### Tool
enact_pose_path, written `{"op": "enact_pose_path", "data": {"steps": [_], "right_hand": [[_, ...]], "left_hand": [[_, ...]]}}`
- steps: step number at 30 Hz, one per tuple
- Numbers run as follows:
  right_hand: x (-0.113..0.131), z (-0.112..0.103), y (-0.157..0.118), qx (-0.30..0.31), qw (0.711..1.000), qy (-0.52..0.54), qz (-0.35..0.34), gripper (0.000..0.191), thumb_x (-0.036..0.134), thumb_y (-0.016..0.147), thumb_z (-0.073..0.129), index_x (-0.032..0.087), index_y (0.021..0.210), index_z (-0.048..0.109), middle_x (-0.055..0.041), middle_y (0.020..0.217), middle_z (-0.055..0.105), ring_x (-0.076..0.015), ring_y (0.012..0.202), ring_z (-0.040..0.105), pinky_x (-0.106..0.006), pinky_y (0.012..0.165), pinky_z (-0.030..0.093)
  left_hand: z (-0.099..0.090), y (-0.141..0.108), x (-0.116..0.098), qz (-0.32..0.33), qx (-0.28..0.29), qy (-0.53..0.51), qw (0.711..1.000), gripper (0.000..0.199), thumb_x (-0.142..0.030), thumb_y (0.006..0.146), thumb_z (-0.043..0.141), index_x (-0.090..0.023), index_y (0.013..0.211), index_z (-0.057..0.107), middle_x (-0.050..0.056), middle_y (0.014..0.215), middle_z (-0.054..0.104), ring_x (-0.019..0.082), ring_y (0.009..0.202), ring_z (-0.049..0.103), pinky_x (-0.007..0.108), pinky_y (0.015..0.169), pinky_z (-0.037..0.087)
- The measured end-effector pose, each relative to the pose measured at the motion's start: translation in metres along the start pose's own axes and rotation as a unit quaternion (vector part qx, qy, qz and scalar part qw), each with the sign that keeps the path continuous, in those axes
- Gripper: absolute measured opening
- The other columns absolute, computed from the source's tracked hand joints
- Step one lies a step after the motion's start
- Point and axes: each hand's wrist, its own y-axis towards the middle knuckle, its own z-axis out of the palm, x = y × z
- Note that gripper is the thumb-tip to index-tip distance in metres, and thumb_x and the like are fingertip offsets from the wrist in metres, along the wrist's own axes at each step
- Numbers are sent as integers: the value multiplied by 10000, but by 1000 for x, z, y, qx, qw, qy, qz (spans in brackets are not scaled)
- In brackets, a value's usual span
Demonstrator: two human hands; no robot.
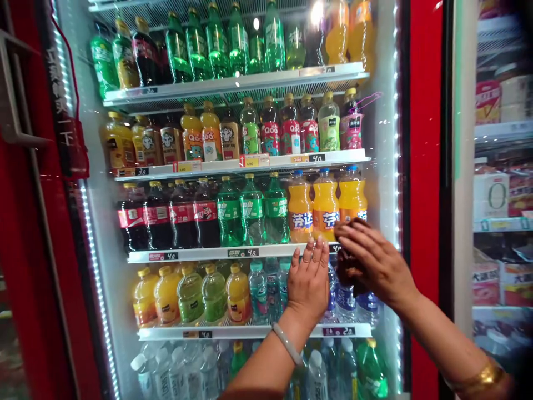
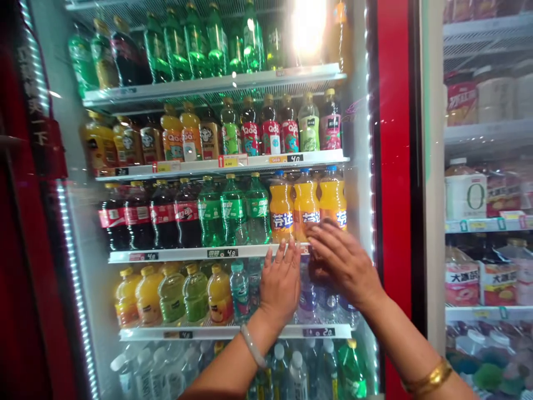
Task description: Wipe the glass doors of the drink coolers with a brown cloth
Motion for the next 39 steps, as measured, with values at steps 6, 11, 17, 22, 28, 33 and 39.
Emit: {"op": "enact_pose_path", "data": {"steps": [6,11,17,22,28,33,39], "right_hand": [[8,6,-21,-130,959,-71,241,755,333,933,715,247,1619,411,-195,1630,462,-426,1510,462,-717,1197,446],[-4,-1,20,32,997,-10,-72,545,238,978,603,227,1517,525,-123,1572,553,-337,1560,421,-579,1208,518],[-35,-9,14,-73,990,-87,86,610,237,915,679,247,1509,540,-145,1587,527,-374,1485,503,-653,1197,492],[-2,7,18,-46,998,-51,13,539,242,949,639,176,1476,547,-181,1557,546,-379,1545,424,-652,1208,485],[-54,-14,69,-45,994,-89,-47,469,229,933,656,220,1398,598,-134,1527,583,-337,1490,503,-580,1205,512],[-37,0,59,-101,985,-105,94,495,248,920,657,223,1409,588,-150,1573,526,-374,1495,484,-644,1193,492],[-66,-11,104,-28,989,-84,-115,430,232,916,637,235,1346,637,-106,1529,585,-332,1509,474,-584,1218,491]], "left_hand": [[-3,4,0,11,-12,7,1000,560,-192,1006,474,-140,1560,541,29,1650,526,214,1587,414,406,1399,13],[-5,11,-5,5,2,36,999,481,-245,1027,478,-154,1472,636,60,1608,580,247,1506,525,482,1391,151],[-13,17,9,50,13,46,998,584,-189,994,479,-129,1573,517,51,1694,456,220,1552,471,440,1349,288],[-12,49,21,65,15,41,997,556,-208,1018,452,-102,1558,532,87,1717,404,224,1578,439,447,1350,298],[-7,111,37,76,16,34,996,596,-193,1028,424,-68,1610,435,123,1716,401,249,1616,375,504,1352,290],[-7,126,44,100,-2,37,994,585,-222,1046,416,-110,1620,430,93,1728,396,236,1614,378,502,1354,295],[-13,141,65,125,0,61,990,569,-258,1058,424,-43,1583,467,142,1724,394,258,1615,376,482,1335,328]]}}
